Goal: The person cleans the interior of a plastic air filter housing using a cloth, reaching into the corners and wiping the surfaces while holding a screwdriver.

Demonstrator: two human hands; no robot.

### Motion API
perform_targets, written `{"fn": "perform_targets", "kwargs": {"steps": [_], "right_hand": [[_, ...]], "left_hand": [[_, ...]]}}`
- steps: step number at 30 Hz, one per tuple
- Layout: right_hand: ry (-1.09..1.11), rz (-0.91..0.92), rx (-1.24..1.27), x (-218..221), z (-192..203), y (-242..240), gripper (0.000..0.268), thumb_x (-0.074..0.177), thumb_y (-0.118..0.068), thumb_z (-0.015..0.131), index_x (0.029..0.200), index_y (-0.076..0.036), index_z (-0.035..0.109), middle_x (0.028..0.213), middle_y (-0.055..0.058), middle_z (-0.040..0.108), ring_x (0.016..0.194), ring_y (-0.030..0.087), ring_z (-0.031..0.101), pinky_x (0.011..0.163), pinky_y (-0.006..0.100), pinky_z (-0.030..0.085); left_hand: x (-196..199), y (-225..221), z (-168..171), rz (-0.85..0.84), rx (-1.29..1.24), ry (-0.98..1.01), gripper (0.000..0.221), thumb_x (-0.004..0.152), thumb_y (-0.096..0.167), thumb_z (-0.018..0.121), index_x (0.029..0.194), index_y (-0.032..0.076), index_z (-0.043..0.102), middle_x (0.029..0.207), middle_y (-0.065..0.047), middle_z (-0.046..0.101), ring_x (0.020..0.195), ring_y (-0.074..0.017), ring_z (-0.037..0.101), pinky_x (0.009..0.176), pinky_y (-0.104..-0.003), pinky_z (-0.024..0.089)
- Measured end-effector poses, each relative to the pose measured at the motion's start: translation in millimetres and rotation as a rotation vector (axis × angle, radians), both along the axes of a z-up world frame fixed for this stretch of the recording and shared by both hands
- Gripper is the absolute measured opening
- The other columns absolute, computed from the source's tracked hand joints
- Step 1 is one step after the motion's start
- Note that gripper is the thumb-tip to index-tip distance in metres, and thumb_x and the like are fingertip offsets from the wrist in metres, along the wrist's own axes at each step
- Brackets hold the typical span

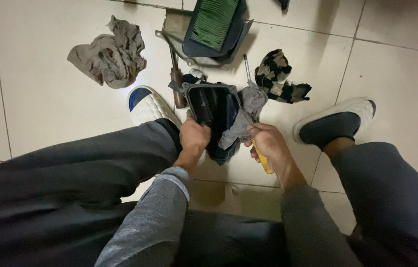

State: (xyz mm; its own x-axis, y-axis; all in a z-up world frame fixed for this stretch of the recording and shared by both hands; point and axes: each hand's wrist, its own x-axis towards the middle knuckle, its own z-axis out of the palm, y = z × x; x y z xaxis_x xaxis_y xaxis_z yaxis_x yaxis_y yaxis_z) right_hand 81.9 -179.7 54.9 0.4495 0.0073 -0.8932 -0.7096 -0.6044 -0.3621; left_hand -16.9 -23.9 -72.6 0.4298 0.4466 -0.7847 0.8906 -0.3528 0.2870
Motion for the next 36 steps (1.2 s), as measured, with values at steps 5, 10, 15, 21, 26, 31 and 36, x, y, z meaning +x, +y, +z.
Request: {"fn": "perform_targets", "kwargs": {"steps": [5, 10, 15, 21, 26, 31, 36], "right_hand": [[0.084, -0.1, 0.064, 4.1, -6.6, -3.1, 0.03, 0.1, -0.022, 0.05, 0.117, -0.001, 0.062, 0.074, 0.018, 0.065, 0.039, 0.023, 0.056, 0.029, 0.032, 0.043], [0.097, -0.084, 0.06, 15.9, 1.6, -1.5, 0.029, 0.1, -0.02, 0.052, 0.12, -0.001, 0.062, 0.075, 0.019, 0.066, 0.041, 0.024, 0.058, 0.029, 0.033, 0.044], [0.071, 0.021, 0.0, 26.5, -7.9, 11.3, 0.037, 0.1, -0.023, 0.051, 0.129, -0.002, 0.059, 0.071, 0.017, 0.063, 0.041, 0.022, 0.055, 0.031, 0.033, 0.044], [0.079, -0.037, 0.054, 17.8, -22.7, 1.6, 0.031, 0.099, -0.025, 0.054, 0.122, -0.006, 0.062, 0.068, 0.013, 0.064, 0.039, 0.021, 0.057, 0.028, 0.031, 0.044], [0.043, -0.042, 0.026, -0.2, -26.6, -10.6, 0.029, 0.101, -0.025, 0.05, 0.117, -0.005, 0.064, 0.07, 0.017, 0.063, 0.038, 0.021, 0.055, 0.029, 0.029, 0.044], [-0.05, -0.09, 0.075, -10.5, -46.2, -14.4, 0.027, 0.101, -0.025, 0.052, 0.115, -0.005, 0.064, 0.069, 0.018, 0.063, 0.035, 0.022, 0.055, 0.024, 0.032, 0.042], [-0.099, -0.093, 0.139, -0.7, -37.6, 3.5, 0.027, 0.101, -0.023, 0.054, 0.117, -0.003, 0.063, 0.069, 0.018, 0.062, 0.034, 0.021, 0.054, 0.024, 0.03, 0.042]], "left_hand": [[-8.1, 1.0, -21.7, 0.255, -0.101, -0.131, 0.067, 0.092, 0.028, 0.047, 0.156, 0.011, 0.033, 0.129, -0.025, 0.065, 0.122, -0.044, 0.061, 0.094, -0.055, 0.055], [0.5, 5.5, 9.2, 0.212, -0.099, -0.123, 0.069, 0.093, 0.026, 0.046, 0.157, 0.005, 0.031, 0.13, -0.028, 0.064, 0.124, -0.0452, 0.06, 0.097, -0.056, 0.053], [-5.5, 7.8, -14.2, 0.169, -0.077, -0.062, 0.069, 0.094, 0.028, 0.048, 0.158, 0.01, 0.03, 0.13, -0.022, 0.065, 0.125, -0.0413, 0.061, 0.1, -0.053, 0.053], [-0.3, 4.2, 18.2, 0.237, -0.145, -0.045, 0.07, 0.095, 0.028, 0.048, 0.159, 0.014, 0.027, 0.133, -0.025, 0.062, 0.126, -0.045, 0.059, 0.1, -0.057, 0.052], [11.5, 5.2, 40.7, 0.261, -0.123, -0.038, 0.078, 0.094, 0.021, 0.049, 0.163, 0.019, 0.014, 0.132, -0.028, 0.062, 0.126, -0.0459, 0.059, 0.102, -0.057, 0.05], [12.0, 6.5, 38.3, 0.217, -0.086, -0.032, 0.077, 0.094, 0.022, 0.049, 0.163, 0.019, 0.014, 0.131, -0.028, 0.063, 0.124, -0.0469, 0.06, 0.1, -0.057, 0.052], [-9.8, 3.8, -32.2, 0.199, -0.088, -0.047, 0.078, 0.095, 0.027, 0.048, 0.164, 0.02, 0.012, 0.131, -0.025, 0.063, 0.124, -0.0441, 0.061, 0.1, -0.055, 0.052]]}}
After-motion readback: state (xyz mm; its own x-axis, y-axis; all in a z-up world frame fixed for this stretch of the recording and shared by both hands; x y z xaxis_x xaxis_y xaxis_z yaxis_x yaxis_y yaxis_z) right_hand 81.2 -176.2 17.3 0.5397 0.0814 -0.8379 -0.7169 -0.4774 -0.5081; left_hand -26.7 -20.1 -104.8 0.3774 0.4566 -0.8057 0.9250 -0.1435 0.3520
